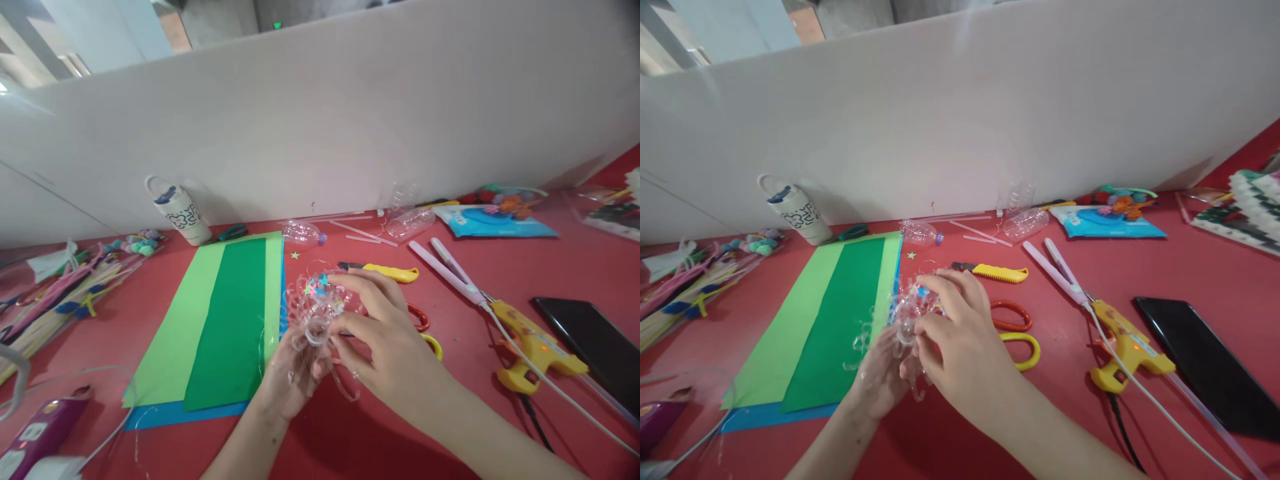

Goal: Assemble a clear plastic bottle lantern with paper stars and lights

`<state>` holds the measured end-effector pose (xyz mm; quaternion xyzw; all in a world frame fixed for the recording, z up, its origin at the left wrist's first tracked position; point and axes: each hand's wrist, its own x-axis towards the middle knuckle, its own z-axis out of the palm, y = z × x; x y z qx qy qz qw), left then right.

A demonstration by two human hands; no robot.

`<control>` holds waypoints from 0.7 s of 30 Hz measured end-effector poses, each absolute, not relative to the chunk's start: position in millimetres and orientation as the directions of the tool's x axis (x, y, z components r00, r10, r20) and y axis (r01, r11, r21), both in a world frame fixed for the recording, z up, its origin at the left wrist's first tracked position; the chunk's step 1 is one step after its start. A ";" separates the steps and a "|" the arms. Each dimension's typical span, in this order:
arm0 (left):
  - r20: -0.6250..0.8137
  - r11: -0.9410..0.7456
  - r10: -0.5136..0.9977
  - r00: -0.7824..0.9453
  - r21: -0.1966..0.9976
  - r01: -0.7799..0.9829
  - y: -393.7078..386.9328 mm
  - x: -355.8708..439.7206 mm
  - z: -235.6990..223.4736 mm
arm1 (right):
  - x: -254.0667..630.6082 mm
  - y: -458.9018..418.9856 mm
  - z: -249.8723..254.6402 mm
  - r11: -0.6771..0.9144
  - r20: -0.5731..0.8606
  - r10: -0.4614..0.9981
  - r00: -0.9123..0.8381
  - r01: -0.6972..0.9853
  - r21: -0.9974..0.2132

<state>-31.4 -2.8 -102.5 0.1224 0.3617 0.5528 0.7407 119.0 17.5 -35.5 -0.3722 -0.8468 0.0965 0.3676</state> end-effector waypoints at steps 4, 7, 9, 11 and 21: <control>-0.423 0.371 0.898 0.125 0.573 -0.730 -1.1 -30.4 -102.6 | 118.0 17.1 -35.1 0.720 0.562 0.684 -0.466 0.554 -0.418; -0.430 0.359 0.896 0.109 0.561 -0.746 -1.3 -30.0 -101.0 | 117.0 14.8 -34.7 0.724 0.568 0.677 -0.467 0.559 -0.404; -0.424 0.359 0.898 0.114 0.559 -0.748 -2.5 -30.4 -99.0 | 116.7 13.0 -34.0 0.725 0.566 0.677 -0.470 0.555 -0.407; -0.394 0.333 0.912 0.111 0.557 -0.760 -3.8 -31.1 -97.2 | 116.8 11.6 -33.5 0.740 0.569 0.665 -0.483 0.529 -0.416; -0.391 0.289 0.917 0.074 0.525 -0.801 -3.4 -33.4 -100.1 | 113.1 14.3 -38.5 0.633 0.524 0.774 -0.354 0.438 -0.639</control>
